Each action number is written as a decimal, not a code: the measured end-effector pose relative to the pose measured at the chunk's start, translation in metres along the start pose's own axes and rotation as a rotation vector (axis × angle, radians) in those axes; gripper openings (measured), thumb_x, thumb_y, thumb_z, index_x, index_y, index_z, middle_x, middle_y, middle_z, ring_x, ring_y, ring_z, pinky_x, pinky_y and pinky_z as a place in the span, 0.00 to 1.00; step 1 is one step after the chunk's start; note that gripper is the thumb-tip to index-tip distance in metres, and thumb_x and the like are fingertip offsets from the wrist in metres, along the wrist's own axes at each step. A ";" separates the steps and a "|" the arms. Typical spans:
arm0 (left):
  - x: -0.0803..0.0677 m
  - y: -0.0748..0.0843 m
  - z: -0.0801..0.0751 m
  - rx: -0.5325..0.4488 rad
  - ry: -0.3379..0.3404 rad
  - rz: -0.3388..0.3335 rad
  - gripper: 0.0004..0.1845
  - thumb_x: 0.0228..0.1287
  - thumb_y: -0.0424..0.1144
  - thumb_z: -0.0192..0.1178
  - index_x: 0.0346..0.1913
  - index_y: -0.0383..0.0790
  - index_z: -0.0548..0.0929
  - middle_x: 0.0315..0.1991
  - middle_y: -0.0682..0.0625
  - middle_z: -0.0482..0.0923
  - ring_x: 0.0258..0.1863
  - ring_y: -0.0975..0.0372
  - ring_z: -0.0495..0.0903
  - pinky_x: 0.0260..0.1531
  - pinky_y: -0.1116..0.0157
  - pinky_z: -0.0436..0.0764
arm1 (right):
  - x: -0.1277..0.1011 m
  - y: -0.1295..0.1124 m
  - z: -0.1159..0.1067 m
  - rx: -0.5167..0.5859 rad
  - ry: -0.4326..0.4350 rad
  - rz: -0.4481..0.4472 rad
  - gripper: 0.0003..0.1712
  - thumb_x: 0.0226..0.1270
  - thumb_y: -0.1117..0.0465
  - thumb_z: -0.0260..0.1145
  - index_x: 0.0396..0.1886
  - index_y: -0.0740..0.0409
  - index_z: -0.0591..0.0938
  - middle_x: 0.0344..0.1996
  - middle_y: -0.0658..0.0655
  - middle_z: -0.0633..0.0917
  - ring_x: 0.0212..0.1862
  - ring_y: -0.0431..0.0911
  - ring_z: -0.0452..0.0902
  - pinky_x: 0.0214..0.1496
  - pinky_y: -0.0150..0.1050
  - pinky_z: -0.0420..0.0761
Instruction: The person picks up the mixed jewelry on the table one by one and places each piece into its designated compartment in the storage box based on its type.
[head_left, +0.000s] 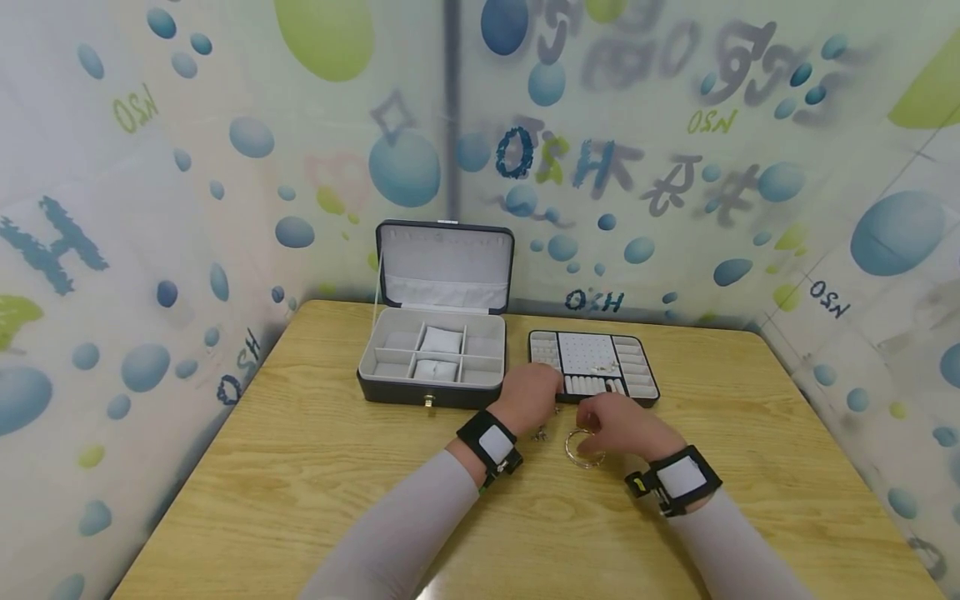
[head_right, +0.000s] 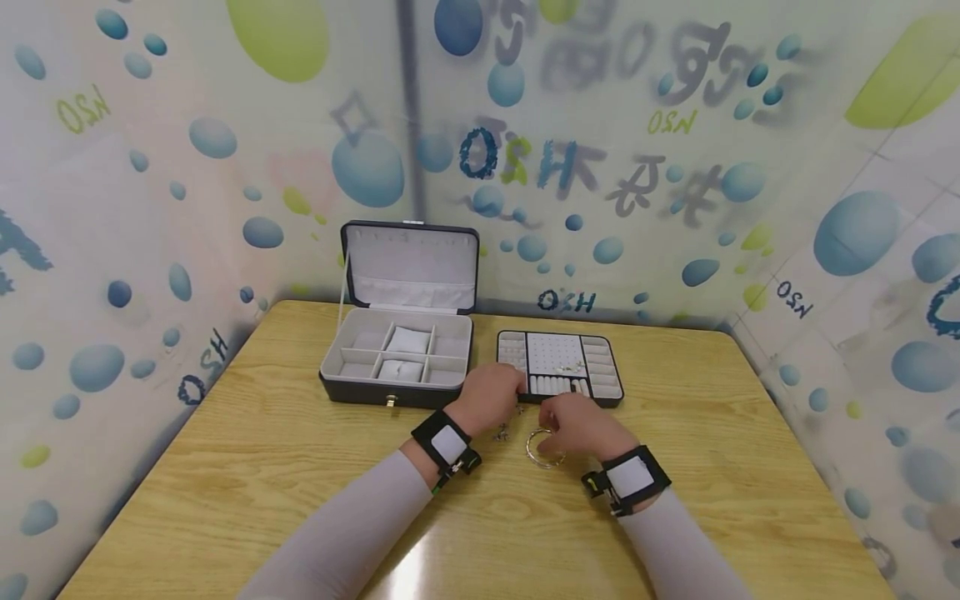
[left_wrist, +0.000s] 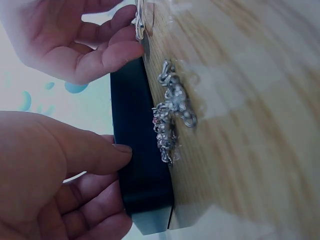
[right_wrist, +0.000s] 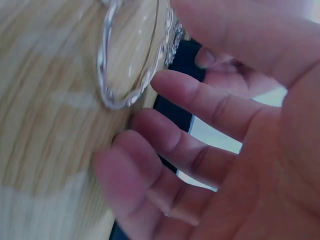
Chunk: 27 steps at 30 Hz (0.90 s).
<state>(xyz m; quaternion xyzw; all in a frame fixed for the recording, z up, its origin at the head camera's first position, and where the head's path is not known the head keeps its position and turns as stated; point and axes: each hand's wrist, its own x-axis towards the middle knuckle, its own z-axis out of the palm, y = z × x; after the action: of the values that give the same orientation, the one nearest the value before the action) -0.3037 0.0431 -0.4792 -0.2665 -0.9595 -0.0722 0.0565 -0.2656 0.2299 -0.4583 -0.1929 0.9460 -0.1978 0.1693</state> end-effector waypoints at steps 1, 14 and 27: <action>0.000 0.000 0.000 -0.001 -0.002 -0.002 0.08 0.68 0.36 0.69 0.31 0.53 0.88 0.33 0.57 0.87 0.30 0.66 0.80 0.23 0.65 0.77 | 0.000 -0.002 0.001 -0.007 -0.005 -0.008 0.17 0.52 0.57 0.84 0.38 0.52 0.87 0.31 0.48 0.83 0.35 0.44 0.75 0.41 0.42 0.77; 0.000 0.000 -0.001 0.010 0.006 0.002 0.09 0.70 0.36 0.67 0.31 0.52 0.89 0.35 0.56 0.88 0.32 0.65 0.83 0.26 0.64 0.80 | -0.005 -0.015 0.009 -0.095 0.016 -0.033 0.25 0.46 0.55 0.88 0.41 0.52 0.84 0.31 0.50 0.79 0.36 0.45 0.70 0.39 0.41 0.71; 0.000 0.000 0.000 0.000 0.013 -0.002 0.09 0.71 0.37 0.67 0.31 0.53 0.89 0.35 0.57 0.88 0.32 0.65 0.83 0.25 0.64 0.80 | 0.001 -0.007 0.012 -0.043 0.052 -0.004 0.26 0.46 0.51 0.89 0.33 0.51 0.78 0.23 0.46 0.73 0.28 0.42 0.69 0.31 0.37 0.67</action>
<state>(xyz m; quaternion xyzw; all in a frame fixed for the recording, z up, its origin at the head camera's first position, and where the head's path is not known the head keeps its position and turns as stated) -0.3034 0.0431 -0.4788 -0.2652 -0.9593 -0.0740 0.0626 -0.2593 0.2197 -0.4662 -0.1934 0.9538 -0.1825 0.1401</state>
